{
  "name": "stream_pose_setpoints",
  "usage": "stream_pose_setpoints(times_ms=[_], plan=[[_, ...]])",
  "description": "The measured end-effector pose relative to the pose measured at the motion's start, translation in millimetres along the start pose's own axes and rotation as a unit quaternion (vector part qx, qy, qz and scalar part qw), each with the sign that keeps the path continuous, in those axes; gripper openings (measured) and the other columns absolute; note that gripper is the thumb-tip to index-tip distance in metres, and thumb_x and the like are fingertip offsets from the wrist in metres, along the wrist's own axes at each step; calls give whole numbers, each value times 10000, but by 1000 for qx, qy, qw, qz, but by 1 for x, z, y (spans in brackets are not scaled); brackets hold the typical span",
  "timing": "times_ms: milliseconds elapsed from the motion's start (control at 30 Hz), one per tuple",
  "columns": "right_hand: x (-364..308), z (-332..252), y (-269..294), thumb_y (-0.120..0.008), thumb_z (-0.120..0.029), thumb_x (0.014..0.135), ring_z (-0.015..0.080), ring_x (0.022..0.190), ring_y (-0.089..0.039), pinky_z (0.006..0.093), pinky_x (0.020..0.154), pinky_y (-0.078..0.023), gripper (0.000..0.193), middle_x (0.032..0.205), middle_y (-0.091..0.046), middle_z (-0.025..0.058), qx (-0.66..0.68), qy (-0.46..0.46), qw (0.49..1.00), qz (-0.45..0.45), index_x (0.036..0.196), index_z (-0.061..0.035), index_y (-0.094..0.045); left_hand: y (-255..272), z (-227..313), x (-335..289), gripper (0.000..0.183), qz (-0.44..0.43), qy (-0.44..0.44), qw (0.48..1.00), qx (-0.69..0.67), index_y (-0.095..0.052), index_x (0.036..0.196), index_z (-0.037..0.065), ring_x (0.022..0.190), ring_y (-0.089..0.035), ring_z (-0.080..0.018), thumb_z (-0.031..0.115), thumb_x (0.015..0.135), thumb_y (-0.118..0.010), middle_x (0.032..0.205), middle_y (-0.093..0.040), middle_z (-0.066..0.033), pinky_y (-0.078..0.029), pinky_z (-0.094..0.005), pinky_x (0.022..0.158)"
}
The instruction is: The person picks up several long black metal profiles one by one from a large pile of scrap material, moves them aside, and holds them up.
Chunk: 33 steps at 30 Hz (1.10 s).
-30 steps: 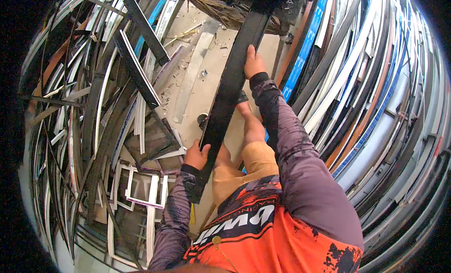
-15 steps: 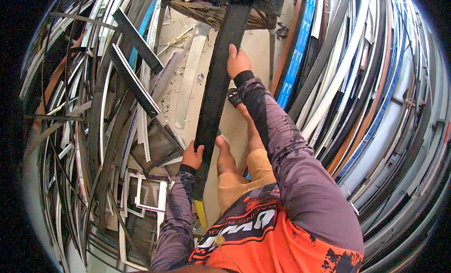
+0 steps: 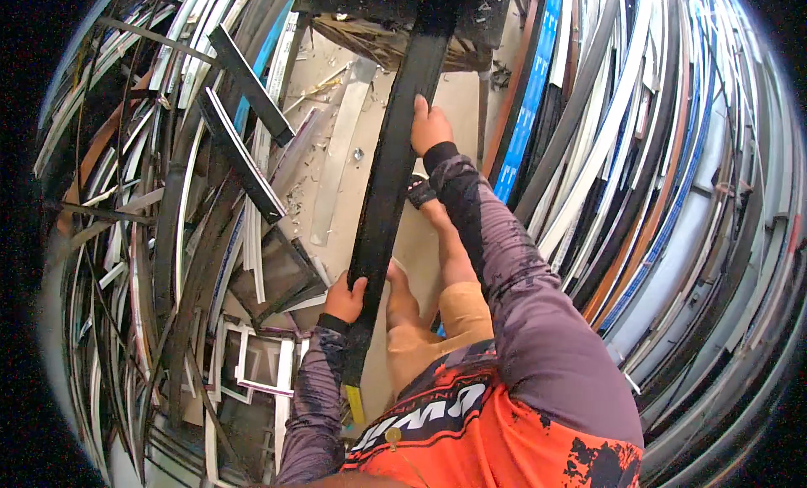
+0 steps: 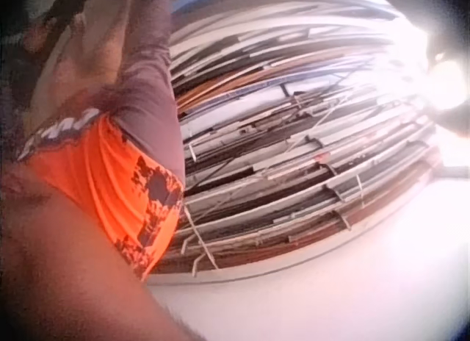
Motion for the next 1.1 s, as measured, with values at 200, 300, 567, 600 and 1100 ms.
stream_pose_setpoints(times_ms=[200,300,567,600,1100], plan=[[12,15,-4,-302,-563,974,493,1061,-548,491,936,-420,733,1065,-587,365,1,41,999,-16,1024,107,-596,-5,7,-3,437,-2,17,1000,-9,-573,999,2,841,-605,-477,429,909,-577,843,-638,-276,-486,-516,710],[6,14,-1,-293,-565,975,492,1077,-543,488,941,-419,740,1070,-587,368,6,-8,1000,-21,1042,109,-592,-10,8,-4,448,-12,11,999,-38,-576,1074,9,881,-611,-468,426,912,-574,888,-643,-278,-493,-500,741],[7,11,-2,-277,-591,969,502,1052,-554,496,916,-432,767,1041,-595,369,-50,22,998,-19,1041,109,-583,-7,-8,10,471,-62,-1,997,-54,-570,1181,24,947,-618,-445,424,933,-546,967,-655,-264,-504,-454,803],[6,9,-3,-275,-592,969,500,1061,-550,493,922,-429,772,1048,-593,368,-47,19,999,-18,1047,112,-582,-5,-11,10,472,-59,-2,997,-45,-569,1182,24,947,-618,-444,426,935,-543,964,-656,-263,-505,-453,805],[10,2,-2,-343,-313,989,479,1017,-564,480,874,-455,461,1070,-591,331,-163,110,979,-61,1301,15,-433,12,0,5,547,-70,16,996,-53,-490,1306,52,949,-590,-476,454,935,-516,1030,-626,-289,-478,-505,812]])
Point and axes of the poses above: each hand's wrist, its own x-axis towards the middle knuckle, its own y-axis out of the back of the hand, z = x × y, the point moved 5 cm from there along x, towards the middle knuckle
